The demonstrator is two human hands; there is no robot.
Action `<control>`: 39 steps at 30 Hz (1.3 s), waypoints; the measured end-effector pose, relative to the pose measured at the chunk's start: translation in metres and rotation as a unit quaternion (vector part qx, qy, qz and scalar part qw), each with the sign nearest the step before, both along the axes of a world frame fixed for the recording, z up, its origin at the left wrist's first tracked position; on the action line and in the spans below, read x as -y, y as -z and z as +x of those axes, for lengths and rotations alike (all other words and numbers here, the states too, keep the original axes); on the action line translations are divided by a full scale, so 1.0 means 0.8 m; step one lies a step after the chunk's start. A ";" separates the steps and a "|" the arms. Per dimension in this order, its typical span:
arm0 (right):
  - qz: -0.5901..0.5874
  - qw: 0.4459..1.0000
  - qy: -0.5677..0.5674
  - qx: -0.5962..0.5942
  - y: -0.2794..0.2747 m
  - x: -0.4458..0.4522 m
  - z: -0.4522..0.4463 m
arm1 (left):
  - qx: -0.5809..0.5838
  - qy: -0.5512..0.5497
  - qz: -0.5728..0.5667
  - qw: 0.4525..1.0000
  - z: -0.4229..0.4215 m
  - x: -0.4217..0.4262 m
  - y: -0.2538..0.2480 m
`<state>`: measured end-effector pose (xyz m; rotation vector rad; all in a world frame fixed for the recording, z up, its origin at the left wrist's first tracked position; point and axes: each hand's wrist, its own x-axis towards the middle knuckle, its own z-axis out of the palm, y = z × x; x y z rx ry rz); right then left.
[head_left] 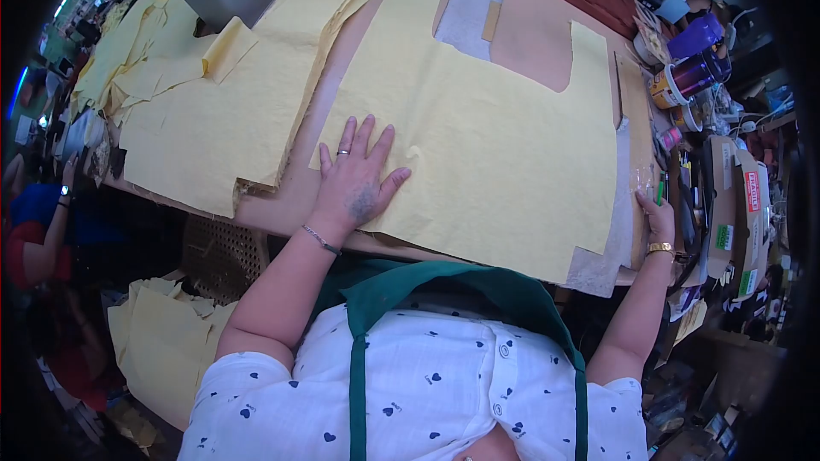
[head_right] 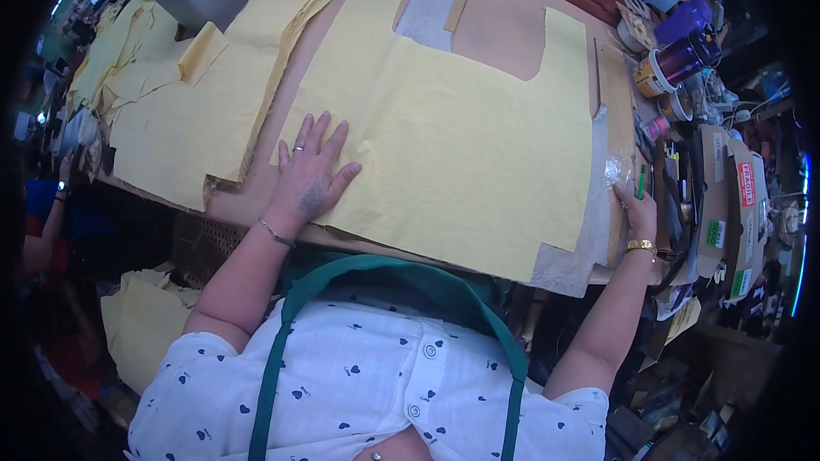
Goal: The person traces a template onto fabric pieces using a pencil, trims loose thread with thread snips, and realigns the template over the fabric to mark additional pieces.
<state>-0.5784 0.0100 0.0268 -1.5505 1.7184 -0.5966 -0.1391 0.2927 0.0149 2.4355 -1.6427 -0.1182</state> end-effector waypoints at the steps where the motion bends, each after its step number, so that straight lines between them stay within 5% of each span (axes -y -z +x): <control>1: 0.036 0.994 -0.001 0.102 -0.008 -0.002 0.005 | 0.000 0.001 -0.002 1.000 0.000 -0.001 0.000; 6: 0.010 0.963 -0.057 0.263 -0.061 -0.012 0.003 | 0.003 0.001 0.011 1.000 -0.001 -0.002 -0.002; 11: -0.233 0.952 -0.004 0.198 -0.133 -0.016 -0.073 | 0.013 0.015 0.045 0.999 -0.002 0.000 -0.008; 13: -0.290 0.940 0.084 0.158 -0.193 -0.064 -0.035 | 0.013 0.010 0.056 0.998 -0.004 0.002 -0.009; 17: -0.522 0.827 0.084 -0.192 -0.214 -0.070 -0.087 | 0.018 0.019 0.048 0.998 -0.003 0.001 -0.004; 20: -0.551 0.809 0.198 0.045 -0.183 -0.074 -0.037 | 0.020 0.026 0.058 0.998 -0.006 0.004 -0.006; 22: -0.541 0.808 0.235 -0.007 -0.160 -0.079 -0.010 | 0.016 0.027 0.061 0.998 -0.005 0.004 -0.005; 25: -0.589 0.775 0.212 0.084 -0.119 -0.074 0.022 | -0.019 0.032 0.051 0.998 -0.003 0.005 -0.011; 33: -0.631 0.737 0.198 0.141 -0.072 -0.089 0.027 | -0.260 0.191 -0.169 0.931 -0.027 0.153 -0.047; 37: -0.602 0.748 0.220 0.174 -0.070 -0.101 0.010 | -0.376 0.138 -0.055 0.915 -0.065 0.300 -0.049; 39: -0.604 0.753 0.217 0.145 -0.065 -0.106 0.003 | -0.594 0.013 0.013 0.804 -0.086 0.373 -0.055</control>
